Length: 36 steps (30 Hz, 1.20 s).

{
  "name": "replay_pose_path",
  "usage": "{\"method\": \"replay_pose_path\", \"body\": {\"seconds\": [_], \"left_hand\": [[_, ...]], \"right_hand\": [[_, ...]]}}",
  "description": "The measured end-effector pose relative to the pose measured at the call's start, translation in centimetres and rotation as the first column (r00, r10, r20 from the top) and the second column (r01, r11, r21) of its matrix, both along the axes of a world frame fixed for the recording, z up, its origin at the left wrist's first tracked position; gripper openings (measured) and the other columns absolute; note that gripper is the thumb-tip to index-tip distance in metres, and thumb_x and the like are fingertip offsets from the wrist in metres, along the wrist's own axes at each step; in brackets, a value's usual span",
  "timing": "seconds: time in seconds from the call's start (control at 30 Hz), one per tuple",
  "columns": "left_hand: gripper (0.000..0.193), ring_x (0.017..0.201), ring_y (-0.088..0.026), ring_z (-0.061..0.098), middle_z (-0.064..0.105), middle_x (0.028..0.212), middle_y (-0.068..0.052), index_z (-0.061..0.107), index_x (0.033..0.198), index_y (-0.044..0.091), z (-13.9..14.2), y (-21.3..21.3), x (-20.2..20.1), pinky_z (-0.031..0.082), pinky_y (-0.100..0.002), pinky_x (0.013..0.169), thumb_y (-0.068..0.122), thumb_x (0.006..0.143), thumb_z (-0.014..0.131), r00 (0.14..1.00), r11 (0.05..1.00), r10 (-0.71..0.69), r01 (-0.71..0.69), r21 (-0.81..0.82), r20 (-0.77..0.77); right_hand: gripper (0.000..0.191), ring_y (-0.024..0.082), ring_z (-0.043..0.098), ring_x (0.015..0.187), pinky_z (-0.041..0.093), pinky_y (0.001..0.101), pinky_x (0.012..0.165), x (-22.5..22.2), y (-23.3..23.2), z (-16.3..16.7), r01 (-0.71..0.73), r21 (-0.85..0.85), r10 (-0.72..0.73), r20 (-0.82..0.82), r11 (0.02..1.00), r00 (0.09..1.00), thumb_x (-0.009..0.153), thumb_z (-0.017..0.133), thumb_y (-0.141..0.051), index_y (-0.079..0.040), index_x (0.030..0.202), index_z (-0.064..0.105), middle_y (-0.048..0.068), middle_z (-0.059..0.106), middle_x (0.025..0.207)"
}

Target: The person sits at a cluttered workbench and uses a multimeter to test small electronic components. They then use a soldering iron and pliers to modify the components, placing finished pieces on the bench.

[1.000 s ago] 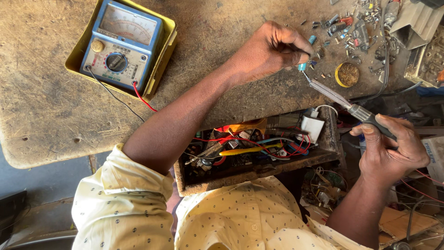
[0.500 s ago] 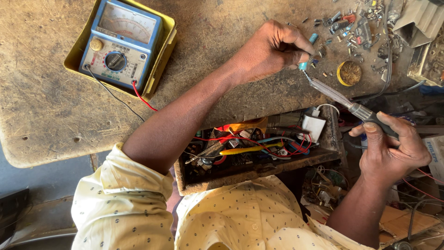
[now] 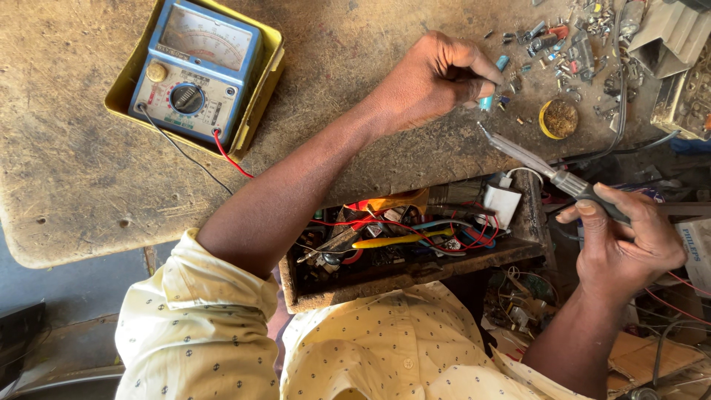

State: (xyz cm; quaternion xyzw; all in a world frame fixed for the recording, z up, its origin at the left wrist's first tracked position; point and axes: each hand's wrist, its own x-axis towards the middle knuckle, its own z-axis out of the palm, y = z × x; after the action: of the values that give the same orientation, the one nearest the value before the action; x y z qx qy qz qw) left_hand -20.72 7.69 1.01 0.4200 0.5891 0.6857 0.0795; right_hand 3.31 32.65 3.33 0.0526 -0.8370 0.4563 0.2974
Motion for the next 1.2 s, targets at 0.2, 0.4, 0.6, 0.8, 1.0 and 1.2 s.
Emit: {"method": "replay_pose_path", "body": {"seconds": [0.2, 0.4, 0.6, 0.8, 1.0, 1.2], "left_hand": [[0.01, 0.081, -0.007, 0.072, 0.079, 0.091, -0.002, 0.08, 0.103, 0.006, 0.0, -0.1, 0.1, 0.063, -0.026, 0.072, 0.0, 0.095, 0.076, 0.999, 0.999, 0.028, -0.029, -0.038, -0.024], [0.012, 0.077, -0.007, 0.072, 0.079, 0.09, -0.001, 0.08, 0.103, 0.006, 0.3, -0.1, 0.2, 0.063, -0.026, 0.068, 0.0, 0.094, 0.075, 0.999, 0.998, 0.032, -0.033, -0.055, -0.014], [0.012, 0.076, -0.007, 0.07, 0.078, 0.09, -0.003, 0.079, 0.102, 0.005, 0.1, 0.0, 0.3, 0.061, -0.027, 0.067, -0.003, 0.094, 0.075, 1.0, 1.0, -0.003, 0.003, -0.024, 0.0], [0.01, 0.08, -0.008, 0.073, 0.077, 0.093, -0.003, 0.078, 0.098, 0.004, -0.2, 0.2, 0.1, 0.064, -0.026, 0.071, -0.004, 0.093, 0.075, 1.0, 1.0, -0.007, 0.006, -0.007, -0.016], [0.006, 0.082, -0.009, 0.074, 0.077, 0.093, -0.003, 0.078, 0.098, 0.003, 0.2, 0.2, 0.4, 0.064, -0.026, 0.073, -0.001, 0.093, 0.078, 0.996, 0.998, 0.043, -0.046, -0.038, -0.08], [0.006, 0.086, -0.011, 0.075, 0.076, 0.093, -0.003, 0.077, 0.094, 0.004, 0.3, 0.2, 0.3, 0.065, -0.026, 0.077, 0.0, 0.09, 0.081, 0.983, 0.996, 0.076, -0.083, -0.034, -0.169]], "right_hand": [[0.013, 0.027, 0.074, 0.084, 0.066, 0.0358, 0.072, -0.3, 0.5, -0.6, -0.029, -0.099, 0.025, -0.043, 0.995, 0.999, 0.11, 0.067, 0.012, 0.016, 0.121, 0.061, 0.023, 0.066, 0.105], [0.015, 0.028, 0.075, 0.084, 0.063, 0.0367, 0.072, -0.2, 0.6, -0.8, -0.039, -0.058, 0.036, -0.049, 0.998, 0.998, 0.111, 0.069, 0.014, 0.015, 0.124, 0.062, 0.024, 0.066, 0.104], [0.014, 0.028, 0.075, 0.082, 0.063, 0.0372, 0.071, -0.3, 0.4, -0.9, -0.008, -0.046, 0.006, -0.032, 0.999, 0.999, 0.112, 0.069, 0.013, 0.015, 0.123, 0.062, 0.023, 0.066, 0.103], [0.013, 0.029, 0.075, 0.087, 0.063, 0.0374, 0.076, -0.2, 0.7, -1.0, -0.013, 0.065, 0.017, -0.062, 0.998, 0.998, 0.111, 0.068, 0.011, 0.016, 0.12, 0.061, 0.024, 0.066, 0.109], [0.014, 0.031, 0.076, 0.093, 0.064, 0.0371, 0.079, -0.2, 0.4, -0.3, -0.009, 0.209, 0.029, -0.096, 0.978, 0.995, 0.112, 0.07, 0.011, 0.015, 0.121, 0.061, 0.026, 0.066, 0.112], [0.013, 0.029, 0.075, 0.09, 0.063, 0.0356, 0.076, -0.4, -0.5, 0.8, 0.0, 0.18, 0.011, -0.06, 0.984, 0.998, 0.114, 0.071, 0.012, 0.016, 0.122, 0.062, 0.025, 0.066, 0.106]]}}
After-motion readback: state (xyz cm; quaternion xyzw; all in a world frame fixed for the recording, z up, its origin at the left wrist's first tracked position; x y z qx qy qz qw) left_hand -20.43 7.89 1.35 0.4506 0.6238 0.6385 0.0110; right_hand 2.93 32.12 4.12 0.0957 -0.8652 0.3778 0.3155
